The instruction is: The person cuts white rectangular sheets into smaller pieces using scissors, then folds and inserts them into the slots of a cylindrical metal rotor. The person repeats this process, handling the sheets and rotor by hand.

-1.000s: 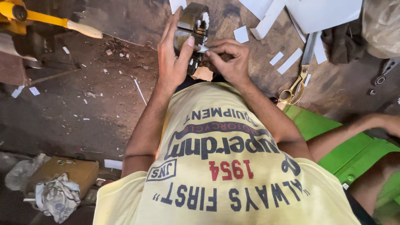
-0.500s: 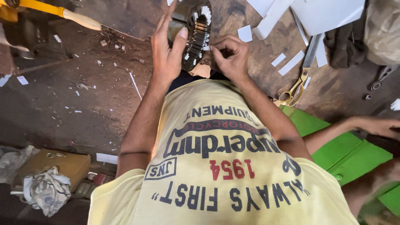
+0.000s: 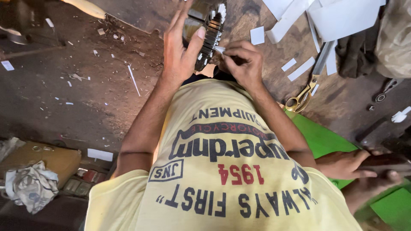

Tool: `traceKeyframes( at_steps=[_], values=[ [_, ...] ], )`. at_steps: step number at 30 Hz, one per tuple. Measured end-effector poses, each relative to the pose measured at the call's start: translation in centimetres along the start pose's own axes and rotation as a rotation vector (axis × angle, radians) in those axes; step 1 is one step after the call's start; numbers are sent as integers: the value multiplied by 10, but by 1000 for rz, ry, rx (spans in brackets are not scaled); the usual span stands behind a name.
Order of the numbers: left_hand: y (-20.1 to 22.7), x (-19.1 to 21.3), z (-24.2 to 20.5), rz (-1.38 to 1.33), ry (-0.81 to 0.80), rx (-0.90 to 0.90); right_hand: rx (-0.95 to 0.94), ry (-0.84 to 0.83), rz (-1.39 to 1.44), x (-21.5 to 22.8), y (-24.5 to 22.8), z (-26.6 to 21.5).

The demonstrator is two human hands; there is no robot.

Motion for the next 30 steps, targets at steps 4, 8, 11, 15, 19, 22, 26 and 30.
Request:
traceKeyframes(
  at_steps=[4,8,11,15,19,22,26,30],
  values=[
    [1,-2,-1,-10,-20,20,-27,-18,16,-12,9,0],
    [3,-1,0,35,-11,16,-111,11,95,-15,18,-2],
    [4,-2,-2,9,-17,13,-236,35,248,-19,28,-5],
    [3,-1,-3,17,-20,7,-225,1,336,-23,30,0],
    [-6,-5,-6,-49,-58,49,-229,-49,202,-19,27,6],
    [-9,-6,-7,-26,-65,-21,-274,-79,193,-18,27,13],
    [-6,-14,-4,92,-98,21,-222,-65,86,-7,18,21],
    [19,-10,-12,91,-143,73,-119,-84,-205,-1,1,23]
  ],
)
Point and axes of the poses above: each hand's wrist, its own z-axis towards the middle knuckle, its own x-axis out of the back of the hand, y = z × x, the point moved 5 cm from there along z, towards the middle knuckle, and after that the axes turned 1 degree about z, right-handed, at the moved point
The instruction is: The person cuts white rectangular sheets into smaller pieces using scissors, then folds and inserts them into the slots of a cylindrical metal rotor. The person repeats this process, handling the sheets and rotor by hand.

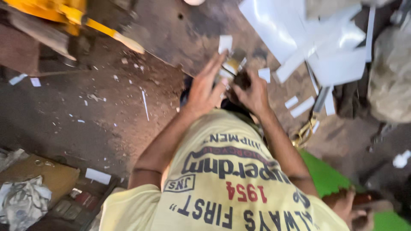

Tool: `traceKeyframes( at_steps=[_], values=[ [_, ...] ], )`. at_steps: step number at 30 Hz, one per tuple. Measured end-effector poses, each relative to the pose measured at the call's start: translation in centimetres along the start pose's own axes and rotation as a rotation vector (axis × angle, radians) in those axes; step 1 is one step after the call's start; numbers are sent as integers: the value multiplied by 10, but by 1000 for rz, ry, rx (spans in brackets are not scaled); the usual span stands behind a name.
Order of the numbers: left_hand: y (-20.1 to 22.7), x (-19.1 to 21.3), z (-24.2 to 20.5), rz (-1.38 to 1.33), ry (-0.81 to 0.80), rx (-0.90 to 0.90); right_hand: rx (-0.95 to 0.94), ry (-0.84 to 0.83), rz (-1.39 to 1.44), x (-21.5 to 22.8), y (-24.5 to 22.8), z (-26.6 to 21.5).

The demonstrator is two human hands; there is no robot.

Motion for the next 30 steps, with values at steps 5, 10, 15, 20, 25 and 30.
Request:
traceKeyframes(
  at_steps=[5,10,15,20,25,30],
  values=[
    [4,-3,-2,72,44,61,166,-109,-241,-5,2,-4],
    [-10,-8,-8,123,46,157,367,-64,-140,0,-2,-8],
    [-26,-14,-13,142,-26,222,335,-72,-176,-4,-9,-4],
    [-29,-10,-17,44,-65,181,427,-27,-181,-4,-23,0],
    [-33,-2,-25,-85,-99,216,193,-86,65,-9,8,-6],
    [-35,-1,-27,-226,-39,162,-439,-126,649,-25,90,-37]
  ],
)
Point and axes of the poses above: each hand's wrist, its own z-axis towards the middle knuckle, its own x-axis out of the back of the hand, y = z × x, the point moved 5 cm from there along z, towards the middle knuckle, and after that the axes turned 1 degree about z, right-handed, at the moved point
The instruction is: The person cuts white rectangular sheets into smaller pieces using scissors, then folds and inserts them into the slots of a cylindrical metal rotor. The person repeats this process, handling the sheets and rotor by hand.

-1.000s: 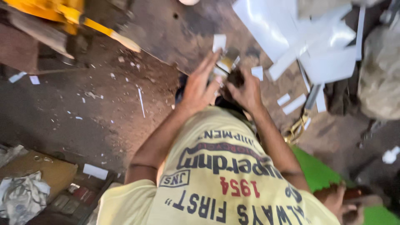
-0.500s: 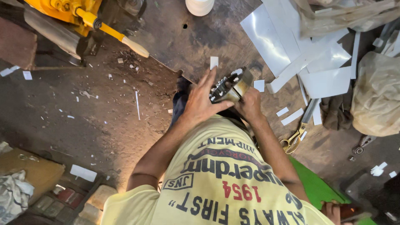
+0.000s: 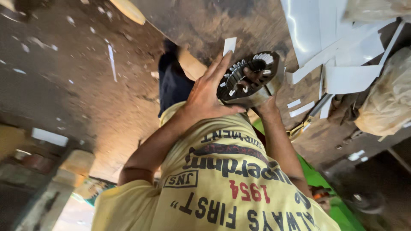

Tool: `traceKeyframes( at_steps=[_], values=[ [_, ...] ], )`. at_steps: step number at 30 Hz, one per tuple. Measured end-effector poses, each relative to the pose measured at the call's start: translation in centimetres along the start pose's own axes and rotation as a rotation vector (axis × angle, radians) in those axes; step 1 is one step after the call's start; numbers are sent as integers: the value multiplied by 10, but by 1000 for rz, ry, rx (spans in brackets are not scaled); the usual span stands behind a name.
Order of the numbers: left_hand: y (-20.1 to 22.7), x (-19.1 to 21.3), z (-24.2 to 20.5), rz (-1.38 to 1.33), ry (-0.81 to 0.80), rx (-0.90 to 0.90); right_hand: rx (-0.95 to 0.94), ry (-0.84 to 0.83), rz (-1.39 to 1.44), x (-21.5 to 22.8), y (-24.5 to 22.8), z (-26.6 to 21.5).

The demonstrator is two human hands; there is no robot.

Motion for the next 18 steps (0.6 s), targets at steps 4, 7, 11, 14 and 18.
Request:
traceKeyframes(
  at_steps=[4,7,11,14,18],
  values=[
    [-6,3,3,17,1,-15,153,-100,-242,10,15,7],
    [-9,2,0,54,23,-61,123,-66,-245,17,14,4],
    [-12,3,0,40,59,-111,135,-57,-277,11,-2,1],
    [-11,3,1,41,58,-126,156,-54,-290,2,-15,1],
    [-16,-3,4,133,-2,-77,202,-66,-279,-10,-16,14]
  ],
)
Point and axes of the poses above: each hand's wrist, its own z-axis towards the middle knuckle, its own x-axis out of the back of the hand, y = z × x, the point moved 5 cm from there along z, towards the middle knuckle, and after that the axes turned 1 degree about z, right-handed, at the moved point
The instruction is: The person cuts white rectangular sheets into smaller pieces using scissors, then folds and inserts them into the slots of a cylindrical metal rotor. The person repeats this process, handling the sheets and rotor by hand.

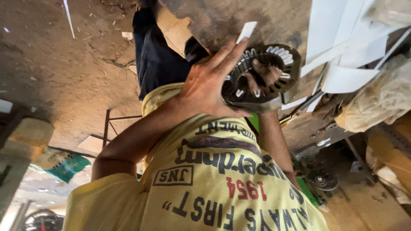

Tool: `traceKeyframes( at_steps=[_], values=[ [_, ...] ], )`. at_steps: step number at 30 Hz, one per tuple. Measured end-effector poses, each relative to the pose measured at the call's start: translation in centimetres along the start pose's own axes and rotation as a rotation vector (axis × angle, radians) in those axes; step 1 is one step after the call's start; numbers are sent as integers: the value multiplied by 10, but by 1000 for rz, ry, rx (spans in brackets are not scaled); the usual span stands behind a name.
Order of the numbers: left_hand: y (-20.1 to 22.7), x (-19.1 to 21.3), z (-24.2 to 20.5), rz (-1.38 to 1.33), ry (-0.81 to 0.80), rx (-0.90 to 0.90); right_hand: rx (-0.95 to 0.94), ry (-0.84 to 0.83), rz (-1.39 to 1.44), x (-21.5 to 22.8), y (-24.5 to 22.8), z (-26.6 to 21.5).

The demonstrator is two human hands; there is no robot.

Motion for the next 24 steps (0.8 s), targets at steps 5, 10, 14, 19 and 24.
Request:
traceKeyframes(
  at_steps=[5,10,14,19,24],
  values=[
    [4,-4,0,103,-61,61,-1,83,1,25,-7,-26],
    [37,11,6,195,-1,-104,259,305,-966,47,-46,-52],
    [63,-6,16,229,-35,-103,302,199,-1152,29,-56,-78],
    [45,-16,35,154,-75,74,479,135,-1168,24,-42,-118],
    [27,14,35,118,85,-117,536,46,-951,36,-30,-143]
  ],
)
Point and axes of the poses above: each hand's wrist, its own z-axis towards the middle knuckle, its own x-axis out of the back of the hand, y = z × x, the point moved 5 cm from there along z, towards the middle knuckle, and after that the axes turned 1 degree about z, right-handed, at the moved point
